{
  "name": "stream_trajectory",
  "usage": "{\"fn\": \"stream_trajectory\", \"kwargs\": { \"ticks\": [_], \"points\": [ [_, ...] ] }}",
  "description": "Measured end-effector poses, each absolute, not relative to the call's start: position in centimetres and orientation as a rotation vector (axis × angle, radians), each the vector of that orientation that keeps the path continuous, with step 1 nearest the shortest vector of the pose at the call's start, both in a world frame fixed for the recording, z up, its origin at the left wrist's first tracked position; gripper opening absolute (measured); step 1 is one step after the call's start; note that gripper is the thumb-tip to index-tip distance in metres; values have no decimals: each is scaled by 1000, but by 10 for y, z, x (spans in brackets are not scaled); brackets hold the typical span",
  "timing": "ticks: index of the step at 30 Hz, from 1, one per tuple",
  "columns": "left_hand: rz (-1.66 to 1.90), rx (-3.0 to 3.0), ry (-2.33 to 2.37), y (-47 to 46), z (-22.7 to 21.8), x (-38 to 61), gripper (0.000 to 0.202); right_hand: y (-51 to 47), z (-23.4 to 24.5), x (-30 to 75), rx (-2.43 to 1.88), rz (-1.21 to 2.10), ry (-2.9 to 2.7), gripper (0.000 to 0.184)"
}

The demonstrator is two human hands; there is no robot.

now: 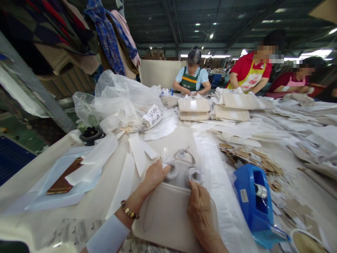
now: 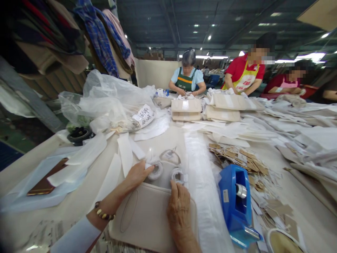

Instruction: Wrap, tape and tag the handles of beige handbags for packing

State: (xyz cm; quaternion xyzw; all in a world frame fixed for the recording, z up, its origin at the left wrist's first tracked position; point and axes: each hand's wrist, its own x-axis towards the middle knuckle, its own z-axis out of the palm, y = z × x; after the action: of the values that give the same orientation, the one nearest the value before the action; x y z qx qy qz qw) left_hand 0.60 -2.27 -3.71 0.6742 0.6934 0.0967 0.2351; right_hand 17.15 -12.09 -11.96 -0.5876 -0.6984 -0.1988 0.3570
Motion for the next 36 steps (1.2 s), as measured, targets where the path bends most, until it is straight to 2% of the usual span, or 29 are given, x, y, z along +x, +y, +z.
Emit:
{"fn": "stream_trajectory", "kwargs": {
  "ticks": [7,13,19,25,29,33,36],
  "points": [
    [398,1709,1884,-19,-53,11,43,-126,-111,169,-1560,-351,-1946,32],
    [520,1726,1392,-44,-41,-35,45,-125,-109,172,-1503,-406,-1912,33],
    [676,1430,1116,-75,-69,-75,55,-125,-111,174,-1458,-435,-1862,34],
    [618,1387,1146,-75,-79,-70,47,-129,-98,166,-1273,-398,-2153,33],
    [609,1597,1232,-67,-76,-69,38,-124,-94,156,-1385,-405,-2154,36],
    [654,1630,1322,-52,-75,-72,41,-119,-95,152,-1442,-422,-2133,37],
    [684,1638,1399,-30,-75,-66,31,-119,-95,152,-1446,-413,-2110,35]
  ]
}}
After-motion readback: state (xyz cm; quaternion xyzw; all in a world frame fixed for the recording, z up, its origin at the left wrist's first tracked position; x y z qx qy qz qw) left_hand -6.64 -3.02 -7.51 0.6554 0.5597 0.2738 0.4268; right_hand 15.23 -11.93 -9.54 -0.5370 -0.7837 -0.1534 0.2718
